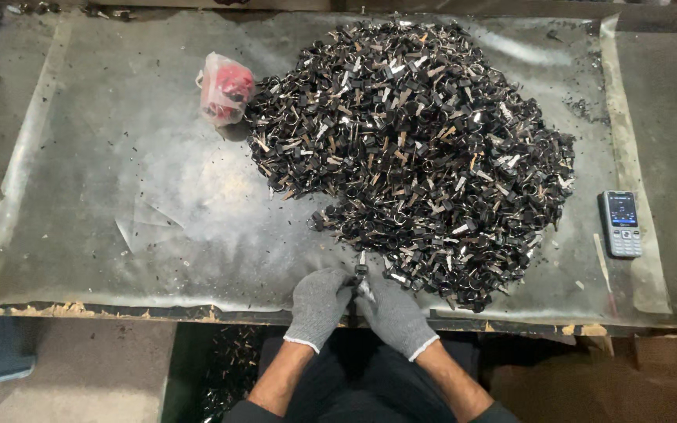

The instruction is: The person sits at a workshop table wearing gloves and works through a large pile of small black metal components, picking up and manipulating individual pieces by hand at the near edge of the pile and placing finished pieces into an orange basket on the table.

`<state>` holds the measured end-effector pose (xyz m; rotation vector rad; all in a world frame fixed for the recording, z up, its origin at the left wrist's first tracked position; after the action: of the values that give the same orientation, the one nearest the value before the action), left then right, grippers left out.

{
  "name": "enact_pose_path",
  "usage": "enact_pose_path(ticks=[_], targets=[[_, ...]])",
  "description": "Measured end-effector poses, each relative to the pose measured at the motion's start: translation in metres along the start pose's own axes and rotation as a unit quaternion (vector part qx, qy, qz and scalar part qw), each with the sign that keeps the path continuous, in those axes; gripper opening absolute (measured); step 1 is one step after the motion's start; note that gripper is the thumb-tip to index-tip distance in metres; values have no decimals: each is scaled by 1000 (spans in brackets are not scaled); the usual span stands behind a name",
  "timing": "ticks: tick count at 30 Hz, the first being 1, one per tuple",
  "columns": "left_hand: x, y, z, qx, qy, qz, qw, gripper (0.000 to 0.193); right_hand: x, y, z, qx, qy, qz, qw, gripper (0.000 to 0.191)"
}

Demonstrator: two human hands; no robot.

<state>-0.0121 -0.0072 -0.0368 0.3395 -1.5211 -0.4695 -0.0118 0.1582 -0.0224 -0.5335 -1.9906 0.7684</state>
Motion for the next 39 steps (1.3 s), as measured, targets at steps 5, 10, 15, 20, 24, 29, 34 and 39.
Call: enact_pose_path(ticks=[5, 10, 15, 20, 24, 29, 34, 39], targets=[[-1, -5, 0, -36, -14, 15, 999, 16, 3, 2, 12, 5, -34, 28, 999, 78], [3, -3, -2, -5, -21, 2, 1000, 16, -8, -6, 9, -51, -8, -76, 996, 51], [4, -2, 1, -6, -21, 13, 1000, 17, -5, -12, 6, 44, 50, -1, 998, 56], [-5, -3, 2, -36, -22, 27, 999, 15, -15, -3, 10, -13, 49, -91, 995, 59], [-12, -2, -6, -66, -66, 109, 990, 12, -31, -6, 10, 32, 85, -207, 974, 51], [-7, -1, -10, -74, 18, 24, 997, 14, -23, -1, 5, 88, 66, -193, 975, 25], [-7, -3, -7, -65, -48, 15, 997, 17, -8, -1, 0, 128, 75, -161, 976, 33], [-4, 9, -17, -65, -93, 41, 993, 15, -1, -8, 6, 80, 58, -189, 977, 23]])
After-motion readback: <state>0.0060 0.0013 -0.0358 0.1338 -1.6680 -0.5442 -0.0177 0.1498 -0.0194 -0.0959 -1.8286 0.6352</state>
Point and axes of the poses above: each hand's wrist, its own z-axis towards the middle knuckle, its own x-axis out of the back of the hand, y = z × x, the point moved 3 cm from there along z, towards the middle knuckle, and after that the axes turned 13 degrees about z, right-handed, at the moved point
